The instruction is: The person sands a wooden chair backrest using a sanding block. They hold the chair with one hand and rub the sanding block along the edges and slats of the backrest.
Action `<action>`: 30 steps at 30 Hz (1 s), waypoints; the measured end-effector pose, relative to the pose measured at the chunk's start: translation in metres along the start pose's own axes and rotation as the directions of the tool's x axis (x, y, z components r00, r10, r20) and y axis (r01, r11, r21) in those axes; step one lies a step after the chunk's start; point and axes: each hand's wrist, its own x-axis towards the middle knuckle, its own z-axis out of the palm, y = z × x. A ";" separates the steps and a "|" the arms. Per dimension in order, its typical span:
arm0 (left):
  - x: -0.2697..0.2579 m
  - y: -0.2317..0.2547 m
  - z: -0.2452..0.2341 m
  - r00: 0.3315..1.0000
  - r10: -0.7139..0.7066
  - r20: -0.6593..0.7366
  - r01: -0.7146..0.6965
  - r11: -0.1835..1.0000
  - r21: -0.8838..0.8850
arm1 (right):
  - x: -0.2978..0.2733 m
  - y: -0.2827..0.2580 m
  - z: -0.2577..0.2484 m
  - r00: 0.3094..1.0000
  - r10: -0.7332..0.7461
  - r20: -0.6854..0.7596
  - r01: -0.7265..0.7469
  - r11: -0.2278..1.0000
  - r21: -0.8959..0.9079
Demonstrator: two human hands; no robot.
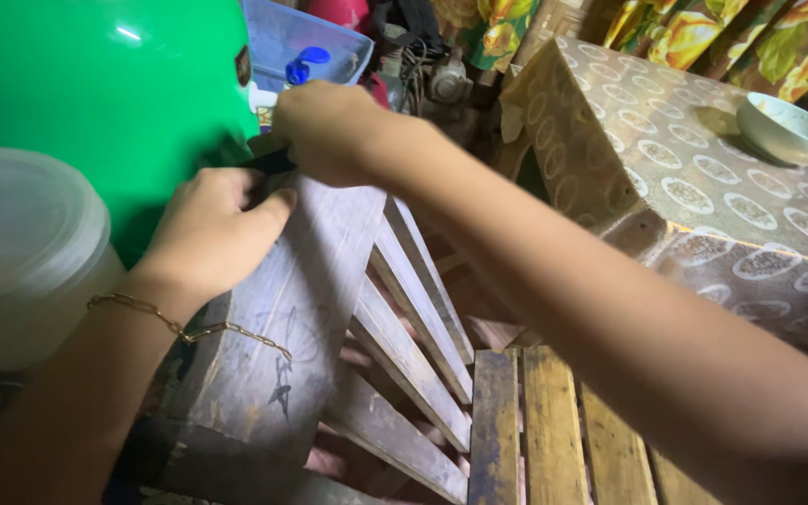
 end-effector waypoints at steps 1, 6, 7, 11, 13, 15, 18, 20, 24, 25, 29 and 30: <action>0.000 -0.001 -0.001 1.000 0.001 -0.004 -0.001 1.000 -0.003 | 0.011 -0.006 0.007 1.000 0.022 0.003 -0.022 0.999 -0.048; 0.000 -0.004 -0.002 0.999 0.039 0.010 -0.039 0.999 -0.010 | 0.025 -0.016 0.020 0.999 -0.046 -0.012 0.045 0.995 -0.091; 0.000 -0.004 -0.002 0.999 0.036 0.022 -0.035 0.999 -0.020 | 0.021 -0.015 0.017 0.999 -0.040 -0.026 0.039 0.997 -0.059; 0.000 -0.001 -0.002 0.999 -0.010 0.038 0.012 0.998 -0.054 | 0.011 -0.008 -0.011 0.963 -0.186 0.192 0.223 0.956 -0.193; -0.002 -0.002 -0.003 1.000 0.011 0.027 -0.010 0.998 -0.060 | 0.003 -0.014 -0.018 0.956 -0.244 0.162 0.281 0.922 -0.266; -0.004 -0.003 -0.002 0.999 -0.038 -0.005 0.038 0.998 -0.056 | -0.012 -0.015 -0.027 0.986 -0.129 0.109 0.144 0.979 -0.142; -0.003 -0.001 0.001 0.994 -0.113 -0.015 0.111 0.992 -0.065 | -0.038 -0.011 -0.034 0.993 -0.111 -0.047 0.109 0.993 -0.051; -0.003 -0.002 0.005 0.992 -0.124 -0.014 0.122 0.989 -0.090 | -0.044 -0.011 -0.029 0.984 -0.118 -0.136 0.120 0.993 0.004; 0.000 -0.007 0.007 0.987 -0.159 0.026 0.161 0.981 -0.104 | -0.030 -0.014 -0.009 0.968 -0.117 -0.222 0.136 0.988 0.071; 0.001 -0.009 0.008 0.980 -0.194 0.047 0.198 0.976 -0.092 | -0.025 -0.014 -0.005 0.961 -0.135 -0.242 0.153 0.986 0.059; 0.009 -0.015 0.008 0.986 -0.058 0.155 0.089 0.976 -0.199 | -0.004 -0.023 0.005 0.969 -0.063 -0.239 0.089 0.991 0.098; 0.011 -0.015 0.009 0.975 -0.115 0.191 0.153 0.969 -0.195 | -0.003 -0.026 0.007 0.972 -0.027 -0.235 0.053 0.993 0.102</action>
